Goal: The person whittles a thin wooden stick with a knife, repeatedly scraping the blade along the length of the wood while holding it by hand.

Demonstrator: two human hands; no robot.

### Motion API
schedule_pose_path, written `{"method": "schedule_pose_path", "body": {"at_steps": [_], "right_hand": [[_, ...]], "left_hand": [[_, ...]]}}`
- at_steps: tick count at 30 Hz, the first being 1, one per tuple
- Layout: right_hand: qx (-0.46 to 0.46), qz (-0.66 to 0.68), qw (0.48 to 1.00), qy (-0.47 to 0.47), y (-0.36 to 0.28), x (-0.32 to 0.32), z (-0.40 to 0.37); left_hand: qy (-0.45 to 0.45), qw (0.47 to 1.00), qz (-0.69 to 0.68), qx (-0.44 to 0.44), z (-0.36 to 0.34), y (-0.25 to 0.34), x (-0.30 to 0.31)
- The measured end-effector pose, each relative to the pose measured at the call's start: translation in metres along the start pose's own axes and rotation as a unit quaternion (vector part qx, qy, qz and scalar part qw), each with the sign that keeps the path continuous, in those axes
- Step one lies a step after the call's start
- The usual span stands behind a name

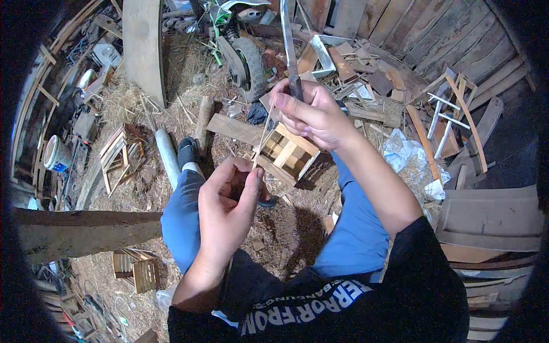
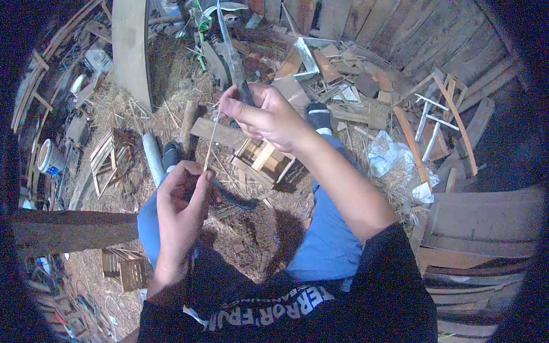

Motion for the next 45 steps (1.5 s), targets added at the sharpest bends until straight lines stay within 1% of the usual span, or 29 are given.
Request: {"method": "schedule_pose_path", "body": {"at_steps": [4,10,17,19,22,23,26,28,30,31,34,35,36,39,42,44,45], "right_hand": [[-0.010,-0.001,1.000,0.003,0.002,0.001,0.001],[-0.003,-0.003,1.000,0.012,0.003,0.000,0.003],[0.014,-0.048,0.998,0.029,0.000,0.000,0.002],[0.064,-0.158,0.984,0.041,0.002,0.003,0.005],[0.120,-0.264,0.957,0.029,0.011,0.013,0.005],[0.136,-0.289,0.948,0.018,0.012,0.015,0.005],[0.039,-0.402,0.912,0.073,0.014,0.011,-0.002],[0.032,-0.447,0.892,0.064,0.016,0.016,0.000],[0.026,-0.492,0.868,0.055,0.017,0.019,0.001],[0.020,-0.502,0.863,0.053,0.016,0.018,0.001],[0.012,-0.532,0.845,0.051,0.012,0.015,0.002],[0.011,-0.541,0.839,0.056,0.013,0.014,0.003],[0.011,-0.551,0.832,0.061,0.013,0.013,0.003],[0.002,-0.540,0.839,0.060,0.019,0.016,0.006],[-0.012,-0.577,0.815,0.051,0.018,0.009,0.004],[0.052,-0.598,0.800,0.007,0.023,0.001,-0.004],[0.084,-0.607,0.790,-0.015,0.026,-0.002,-0.007]], "left_hand": [[0.008,1.000,-0.008,-0.004,0.000,0.002,-0.002],[0.002,1.000,0.016,0.025,0.001,0.006,0.000],[-0.015,0.998,-0.026,0.052,0.002,0.003,0.001],[-0.024,0.998,-0.019,0.059,0.003,-0.001,0.003],[0.003,1.000,0.010,0.002,0.003,-0.007,0.001],[0.003,1.000,0.011,0.001,0.003,-0.008,0.001],[0.003,1.000,0.010,0.006,0.004,-0.011,0.003],[0.006,1.000,0.002,0.015,0.006,-0.015,0.005],[-0.003,0.999,-0.026,0.043,0.007,-0.014,0.007],[-0.008,0.997,-0.040,0.058,0.007,-0.014,0.009],[0.013,0.998,-0.032,0.044,0.009,-0.021,0.007],[0.029,0.999,-0.006,0.030,0.010,-0.024,0.006],[0.024,0.999,-0.008,0.041,0.011,-0.023,0.007],[0.010,0.997,-0.014,0.069,0.013,-0.021,0.011],[0.008,0.997,-0.026,0.074,0.015,-0.024,0.014],[0.000,0.997,-0.037,0.061,0.017,-0.031,0.017],[0.013,0.998,-0.018,0.051,0.016,-0.032,0.017]]}}
Point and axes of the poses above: each hand's wrist, its own z-axis towards the middle knuckle, its own x-axis out of the back of the hand, y = z × x, the point moved 1 cm from there along z, towards the middle knuckle, and after that the axes turned 3 degrees about -x, right-handed, at the moved point
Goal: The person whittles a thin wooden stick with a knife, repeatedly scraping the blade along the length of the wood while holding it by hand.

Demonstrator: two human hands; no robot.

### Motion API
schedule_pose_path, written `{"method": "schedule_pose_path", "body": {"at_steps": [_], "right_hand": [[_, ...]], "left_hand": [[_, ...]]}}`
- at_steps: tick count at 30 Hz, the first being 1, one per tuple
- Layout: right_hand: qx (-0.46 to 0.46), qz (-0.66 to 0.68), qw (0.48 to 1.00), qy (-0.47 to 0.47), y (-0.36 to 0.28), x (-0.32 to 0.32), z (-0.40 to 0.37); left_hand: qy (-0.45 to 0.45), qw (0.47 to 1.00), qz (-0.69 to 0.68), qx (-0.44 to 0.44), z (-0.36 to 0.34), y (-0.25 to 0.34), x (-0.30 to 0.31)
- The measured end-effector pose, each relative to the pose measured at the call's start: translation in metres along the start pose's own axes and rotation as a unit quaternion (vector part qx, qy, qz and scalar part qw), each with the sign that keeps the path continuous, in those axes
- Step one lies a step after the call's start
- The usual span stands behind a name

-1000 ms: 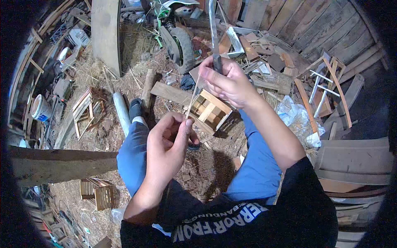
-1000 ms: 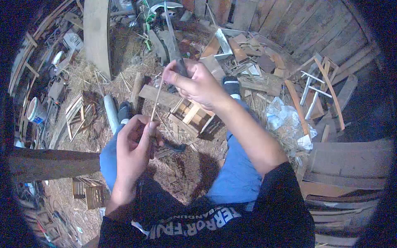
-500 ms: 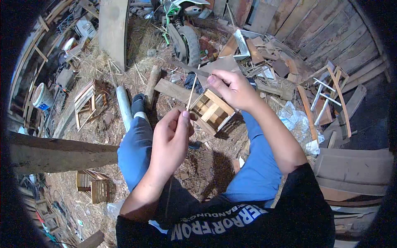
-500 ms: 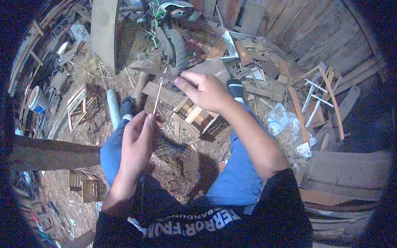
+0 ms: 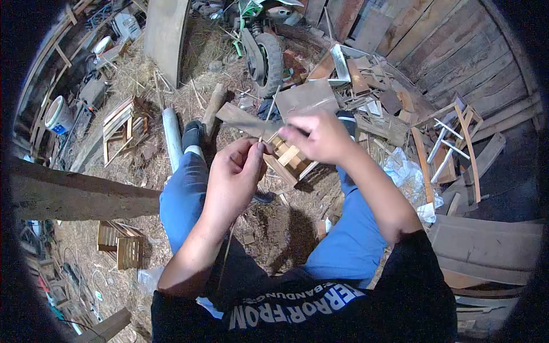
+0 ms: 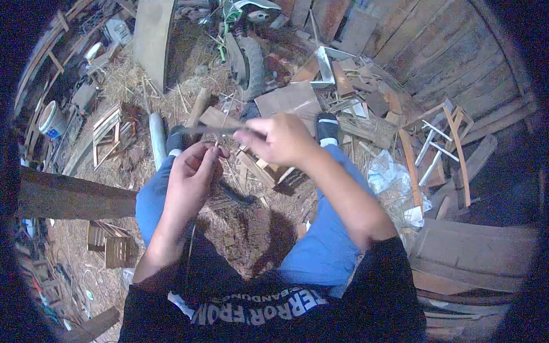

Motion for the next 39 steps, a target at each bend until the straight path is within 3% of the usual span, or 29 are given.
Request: {"method": "schedule_pose_path", "body": {"at_steps": [3,4,7,9,11,12,15,16,19,21,24,27,28,29,31,33,36,38,39], "right_hand": [[-0.023,-0.008,0.999,0.025,0.006,-0.003,0.002],[-0.072,-0.021,0.997,0.029,0.008,0.002,0.006],[-0.034,-0.038,0.999,0.018,0.002,0.000,0.003],[0.100,-0.040,0.991,0.086,-0.012,-0.005,-0.005],[-0.073,-0.055,0.996,0.021,-0.005,0.004,0.004],[-0.106,-0.045,0.993,0.035,0.005,0.010,0.011],[-0.009,-0.062,0.998,0.005,-0.005,0.003,-0.007],[0.062,-0.042,0.996,0.050,-0.012,-0.006,-0.014],[-0.082,-0.003,0.996,0.025,0.005,-0.001,0.005],[-0.056,-0.035,0.997,0.043,0.001,0.005,0.001],[0.014,-0.042,0.998,0.055,-0.010,-0.011,-0.011],[-0.054,-0.062,0.996,0.029,0.003,-0.003,0.006],[-0.119,-0.082,0.990,-0.002,-0.016,0.000,0.006],[-0.028,-0.063,0.996,0.050,-0.014,-0.010,0.002],[0.049,-0.060,0.994,0.082,-0.022,-0.011,-0.003],[-0.052,-0.074,0.995,0.042,-0.003,-0.003,0.010],[0.010,-0.074,0.994,0.076,-0.010,-0.006,0.006],[0.054,-0.087,0.992,0.080,-0.021,-0.010,0.000],[0.019,-0.071,0.994,0.078,-0.013,-0.007,0.006]], "left_hand": [[0.027,0.998,0.046,-0.023,-0.001,-0.001,-0.001],[0.029,0.998,0.054,-0.025,0.000,0.002,-0.001],[0.034,0.995,0.082,-0.044,-0.002,0.002,-0.003],[0.042,0.990,0.121,-0.062,-0.006,0.004,-0.004],[0.030,0.992,0.112,-0.051,-0.007,-0.001,-0.003],[0.010,0.995,0.099,-0.029,-0.007,-0.003,-0.001],[-0.006,0.994,0.107,-0.025,-0.005,0.000,0.001],[0.002,0.993,0.111,-0.037,-0.005,-0.001,0.002],[0.034,0.987,0.140,-0.077,-0.003,-0.006,0.006],[0.045,0.988,0.130,-0.068,-0.003,-0.007,0.005],[0.060,0.970,0.220,-0.090,-0.008,0.000,0.005],[0.095,0.956,0.235,-0.151,0.003,-0.012,0.012],[0.094,0.959,0.228,-0.138,0.003,-0.013,0.015],[0.095,0.962,0.218,-0.131,0.001,-0.011,0.013],[0.096,0.967,0.204,-0.116,-0.007,-0.002,0.009],[0.089,0.969,0.204,-0.107,-0.008,-0.001,0.009],[0.076,0.986,0.124,-0.079,-0.003,-0.003,0.010],[0.066,0.980,0.171,-0.083,-0.005,0.002,0.012],[0.060,0.976,0.194,-0.080,-0.007,0.002,0.013]]}}
Point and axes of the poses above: each hand's wrist, its own z-axis towards the middle knuckle, its own x-axis out of the back of the hand, y = z × x, the point moved 1 cm from there along z, towards the middle knuckle, and after that the axes turned 3 degrees about -x, right-handed, at the moved point
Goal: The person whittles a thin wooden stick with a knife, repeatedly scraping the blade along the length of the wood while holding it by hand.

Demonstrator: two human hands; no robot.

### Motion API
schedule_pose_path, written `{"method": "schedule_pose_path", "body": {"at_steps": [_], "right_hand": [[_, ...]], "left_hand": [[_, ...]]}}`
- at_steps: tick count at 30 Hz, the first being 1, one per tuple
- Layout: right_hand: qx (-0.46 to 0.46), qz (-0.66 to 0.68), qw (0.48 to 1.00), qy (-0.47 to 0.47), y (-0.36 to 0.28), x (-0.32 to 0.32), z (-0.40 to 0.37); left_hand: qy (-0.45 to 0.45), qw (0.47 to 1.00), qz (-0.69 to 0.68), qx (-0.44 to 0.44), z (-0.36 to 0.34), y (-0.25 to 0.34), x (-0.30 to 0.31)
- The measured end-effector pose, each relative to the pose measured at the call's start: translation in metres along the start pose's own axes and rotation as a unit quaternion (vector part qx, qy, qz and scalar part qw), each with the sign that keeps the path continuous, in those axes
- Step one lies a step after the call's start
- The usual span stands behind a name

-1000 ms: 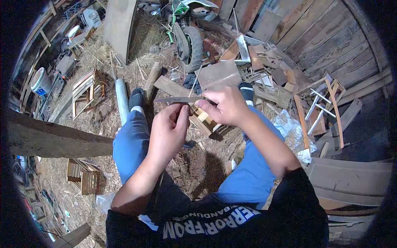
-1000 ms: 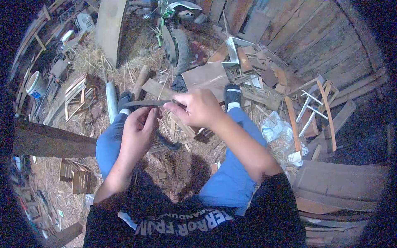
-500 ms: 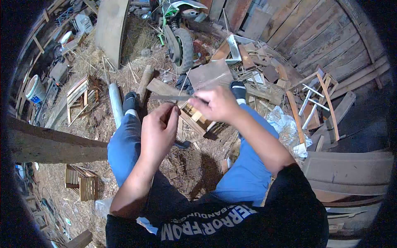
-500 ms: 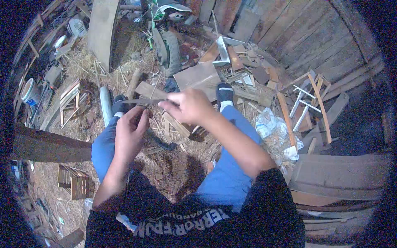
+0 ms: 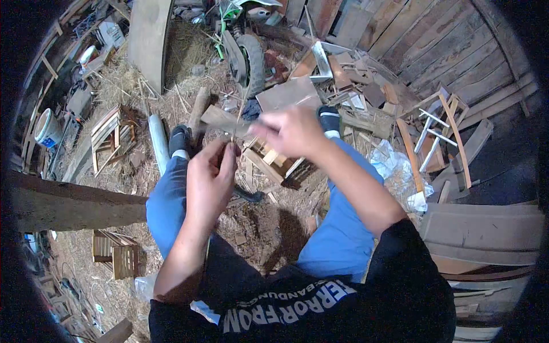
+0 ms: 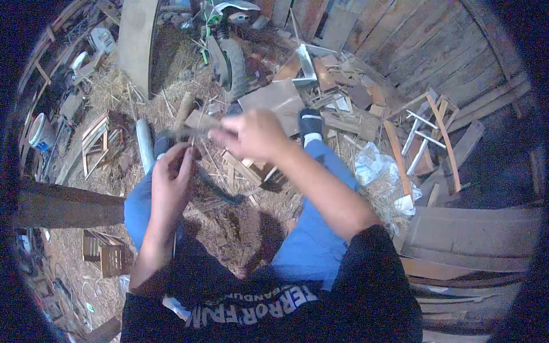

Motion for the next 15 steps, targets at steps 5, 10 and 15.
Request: {"method": "schedule_pose_path", "body": {"at_steps": [5,10,15], "right_hand": [[0.006,-0.015,1.000,0.003,0.007,0.003,0.004],[-0.139,-0.069,0.988,0.015,0.057,0.008,0.029],[-0.127,0.101,0.986,0.029,0.034,0.002,0.006]], "left_hand": [[0.005,0.996,-0.083,0.025,0.002,-0.002,-0.004],[-0.015,0.995,-0.091,0.022,0.003,-0.005,0.000],[-0.020,0.992,-0.115,0.040,0.005,-0.010,-0.001]]}}
Point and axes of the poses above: each hand's wrist, its own z-axis towards the middle knuckle, its own x-axis out of the back of the hand, y = z × x, the point moved 1 cm from there along z, towards the middle knuckle, and after that the axes turned 3 degrees about -x, right-handed, at the moved point
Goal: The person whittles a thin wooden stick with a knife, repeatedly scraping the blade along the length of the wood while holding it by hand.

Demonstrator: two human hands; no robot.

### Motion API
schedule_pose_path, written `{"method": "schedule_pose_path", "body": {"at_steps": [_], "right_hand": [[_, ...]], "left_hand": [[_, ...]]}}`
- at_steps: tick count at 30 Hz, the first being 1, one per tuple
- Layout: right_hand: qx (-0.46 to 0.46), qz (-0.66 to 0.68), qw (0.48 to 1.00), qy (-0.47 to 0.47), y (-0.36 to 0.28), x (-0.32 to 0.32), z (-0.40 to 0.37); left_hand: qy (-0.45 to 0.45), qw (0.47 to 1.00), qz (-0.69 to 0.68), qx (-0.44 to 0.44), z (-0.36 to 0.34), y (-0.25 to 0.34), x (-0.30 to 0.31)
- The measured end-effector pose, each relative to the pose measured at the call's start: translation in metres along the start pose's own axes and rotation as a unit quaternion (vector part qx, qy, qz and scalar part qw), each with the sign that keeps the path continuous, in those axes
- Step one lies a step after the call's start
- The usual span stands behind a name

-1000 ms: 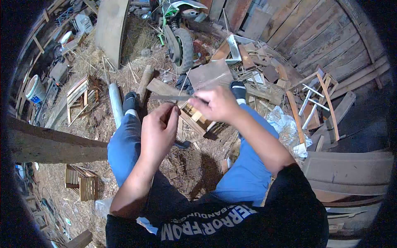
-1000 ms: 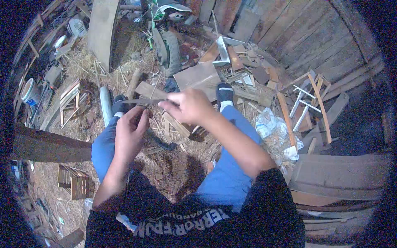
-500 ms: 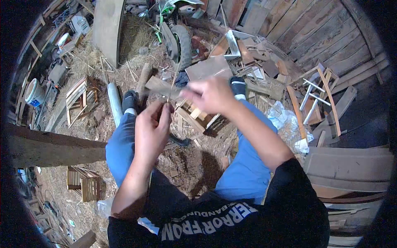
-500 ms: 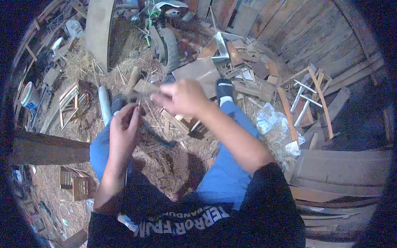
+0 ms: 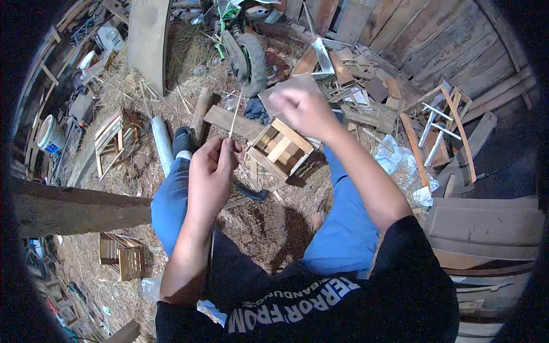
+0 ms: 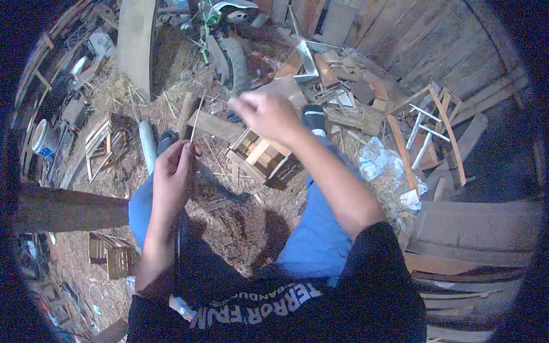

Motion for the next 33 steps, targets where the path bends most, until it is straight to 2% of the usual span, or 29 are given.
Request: {"method": "schedule_pose_path", "body": {"at_steps": [4,7,9,11,13,14,17,18,20,24,28,31,32,33], "right_hand": [[0.014,-0.047,0.997,-0.066,-0.018,-0.012,-0.006],[0.035,-0.084,0.995,-0.036,-0.030,-0.016,-0.011],[0.176,-0.077,0.981,0.018,-0.032,-0.024,-0.022],[0.090,-0.138,0.986,-0.008,-0.025,-0.017,-0.009],[0.067,-0.095,0.993,0.027,-0.014,-0.009,0.005],[0.051,-0.117,0.992,-0.017,-0.015,-0.010,0.001],[0.173,-0.093,0.981,0.003,-0.021,-0.023,-0.022],[0.150,-0.102,0.983,0.001,-0.021,-0.021,-0.017],[0.102,-0.124,0.987,-0.004,-0.021,-0.009,-0.004],[0.181,-0.082,0.980,0.025,-0.034,-0.024,-0.022],[0.059,-0.111,0.992,-0.007,-0.021,-0.011,0.000],[0.200,-0.094,0.975,0.028,-0.035,-0.020,-0.021],[0.163,-0.140,0.976,0.029,-0.031,-0.020,-0.017],[0.127,-0.129,0.983,0.030,-0.024,-0.013,-0.007]], "left_hand": [[0.006,1.000,0.007,-0.006,0.002,0.001,-0.004],[0.009,1.000,0.011,-0.013,0.001,0.002,-0.005],[0.016,0.999,0.036,-0.008,0.000,0.004,-0.006],[0.013,0.999,0.037,-0.010,-0.001,0.002,-0.005],[-0.001,0.999,0.035,0.011,-0.001,0.002,-0.007],[-0.003,1.000,0.020,-0.014,-0.001,-0.002,-0.008],[0.010,0.999,0.033,-0.017,-0.003,0.006,-0.010],[0.010,1.000,0.020,0.013,-0.003,0.004,-0.008],[0.005,1.000,-0.012,0.000,0.001,-0.001,-0.005],[0.042,0.999,0.028,-0.011,-0.002,-0.001,-0.007],[0.027,0.997,0.058,-0.037,0.003,-0.002,-0.003],[0.039,0.993,0.084,-0.068,-0.001,-0.002,-0.007],[0.027,0.989,0.131,-0.069,-0.002,0.000,-0.006],[0.017,0.992,0.111,-0.059,-0.003,0.001,-0.006]]}}
Point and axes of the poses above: each hand's wrist, its own z-axis towards the middle knuckle, its own x-axis out of the back of the hand, y = z × x, the point moved 1 cm from there along z, towards the middle knuckle, and after that the axes turned 3 degrees about -x, right-handed, at the moved point
